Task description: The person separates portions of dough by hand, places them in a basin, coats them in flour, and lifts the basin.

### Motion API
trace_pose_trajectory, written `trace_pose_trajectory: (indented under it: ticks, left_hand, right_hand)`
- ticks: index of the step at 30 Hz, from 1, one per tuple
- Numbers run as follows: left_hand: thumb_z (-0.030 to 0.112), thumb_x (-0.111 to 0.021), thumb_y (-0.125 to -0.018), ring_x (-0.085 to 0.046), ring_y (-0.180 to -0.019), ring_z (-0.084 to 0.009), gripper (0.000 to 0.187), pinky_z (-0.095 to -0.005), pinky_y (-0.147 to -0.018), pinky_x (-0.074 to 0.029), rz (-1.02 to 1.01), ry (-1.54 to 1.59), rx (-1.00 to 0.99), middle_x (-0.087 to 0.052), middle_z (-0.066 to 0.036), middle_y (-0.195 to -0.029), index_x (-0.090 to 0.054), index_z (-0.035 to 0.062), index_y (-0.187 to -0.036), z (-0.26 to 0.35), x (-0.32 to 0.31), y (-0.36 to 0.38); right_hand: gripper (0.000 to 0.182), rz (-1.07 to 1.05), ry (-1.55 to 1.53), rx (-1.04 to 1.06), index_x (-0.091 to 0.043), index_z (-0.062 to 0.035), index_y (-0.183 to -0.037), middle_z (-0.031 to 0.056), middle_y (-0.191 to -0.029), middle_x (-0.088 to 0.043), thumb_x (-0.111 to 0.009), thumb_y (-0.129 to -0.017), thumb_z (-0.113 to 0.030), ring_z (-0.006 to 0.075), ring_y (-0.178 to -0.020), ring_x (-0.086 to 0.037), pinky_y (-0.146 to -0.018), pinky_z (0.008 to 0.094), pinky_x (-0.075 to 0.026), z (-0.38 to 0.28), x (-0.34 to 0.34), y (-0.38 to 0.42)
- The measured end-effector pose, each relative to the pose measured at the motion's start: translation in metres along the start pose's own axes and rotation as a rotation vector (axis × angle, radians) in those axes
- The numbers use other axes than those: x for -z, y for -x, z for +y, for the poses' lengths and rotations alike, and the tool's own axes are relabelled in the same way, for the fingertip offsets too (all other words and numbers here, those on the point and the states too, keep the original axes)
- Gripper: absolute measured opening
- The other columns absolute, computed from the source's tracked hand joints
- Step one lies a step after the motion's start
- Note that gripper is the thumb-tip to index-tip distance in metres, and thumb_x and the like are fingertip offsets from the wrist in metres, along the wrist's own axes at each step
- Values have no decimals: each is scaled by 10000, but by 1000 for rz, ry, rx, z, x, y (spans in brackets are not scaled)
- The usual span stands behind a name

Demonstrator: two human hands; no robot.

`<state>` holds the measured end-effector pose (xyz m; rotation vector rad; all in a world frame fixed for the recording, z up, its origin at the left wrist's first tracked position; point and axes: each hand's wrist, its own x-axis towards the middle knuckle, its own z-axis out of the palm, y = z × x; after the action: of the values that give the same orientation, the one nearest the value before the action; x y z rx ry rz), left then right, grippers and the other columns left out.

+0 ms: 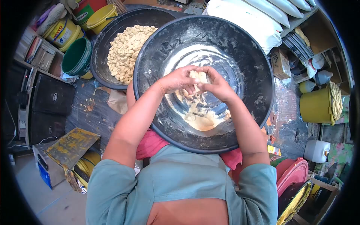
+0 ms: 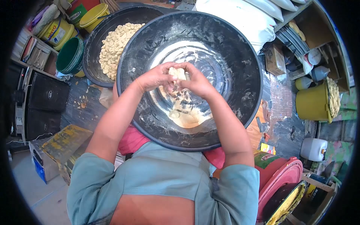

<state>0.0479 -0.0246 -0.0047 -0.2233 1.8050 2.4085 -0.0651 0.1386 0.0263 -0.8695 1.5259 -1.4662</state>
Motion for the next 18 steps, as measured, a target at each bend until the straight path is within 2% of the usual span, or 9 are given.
trace_pose_trajectory:
  ticks: [1,4,5,8,9,11,13,15,18]
  left_hand:
    - [132,-629,-876,-601,-652,-130,396,-290,-607,-557,72,39,24,-601,-66,-883,-512,19,-1237,4,-2,1]
    - [138,-623,-879,-574,-639,-101,260,-253,-532,-490,200,-9,65,-587,-38,-785,-581,21,-1107,2,4,4]
    - [125,-623,-864,-550,-618,-81,145,-225,-497,-427,235,-32,77,-575,-19,-738,-599,37,-976,4,4,5]
    - [143,-629,-846,-528,-559,-77,113,-211,-483,-429,326,-102,57,-542,3,-699,-610,54,-914,-7,18,0]
    - [162,-615,-858,-527,-564,-66,105,-210,-506,-424,328,-75,13,-553,0,-708,-595,60,-874,-8,22,0]
    - [140,-620,-812,-578,-660,-114,125,-250,-602,-471,311,-152,33,-614,-39,-785,-593,48,-891,-10,29,-2]
    - [136,-622,-787,-615,-731,-164,168,-283,-677,-498,300,-458,-73,-654,-78,-848,-601,45,-926,-21,31,-5]
    - [149,-623,-784,-639,-777,-216,218,-308,-733,-504,282,-992,-309,-674,-118,-898,-620,49,-978,-37,29,-7]
    - [182,-637,-789,-647,-850,-269,265,-340,-772,-500,59,-986,160,-673,-144,-916,-639,79,-1033,-41,19,-13]
  right_hand:
    - [252,49,33,-7,-586,-66,-1065,50,-874,-611,-648,-853,-189,96,-774,-575,-595,258,-476,3,2,1]
    - [199,55,36,-159,-597,-79,-1033,20,-827,-610,-629,-864,-179,65,-694,-546,-552,228,-428,20,27,-6]
    - [161,65,90,-118,-605,-91,-999,7,-791,-605,-617,-876,-193,63,-653,-529,-537,216,-402,30,34,-10]
    - [142,93,12,-52,-603,-93,-967,8,-801,-604,-626,-865,-190,64,-682,-533,-575,219,-413,25,38,-7]
    - [155,127,-31,-36,-596,-84,-961,13,-802,-601,-635,-840,-171,111,-730,-560,-661,267,-452,24,41,-7]
    - [170,36,184,119,-593,-78,-962,37,-824,-613,-644,-815,-147,153,-780,-585,-732,300,-464,29,51,-10]
    - [304,-71,226,11,-602,-53,-979,106,-879,-649,-721,-741,-200,245,-852,-631,-814,349,-482,24,55,-2]
    - [439,-289,716,-340,-592,-50,-1072,124,-919,-645,-741,-732,-285,224,-841,-630,-754,330,-495,19,53,1]
    - [696,-772,1083,-721,-543,-60,-1243,137,-879,-645,-780,-674,-383,203,-740,-624,-651,323,-506,74,32,14]
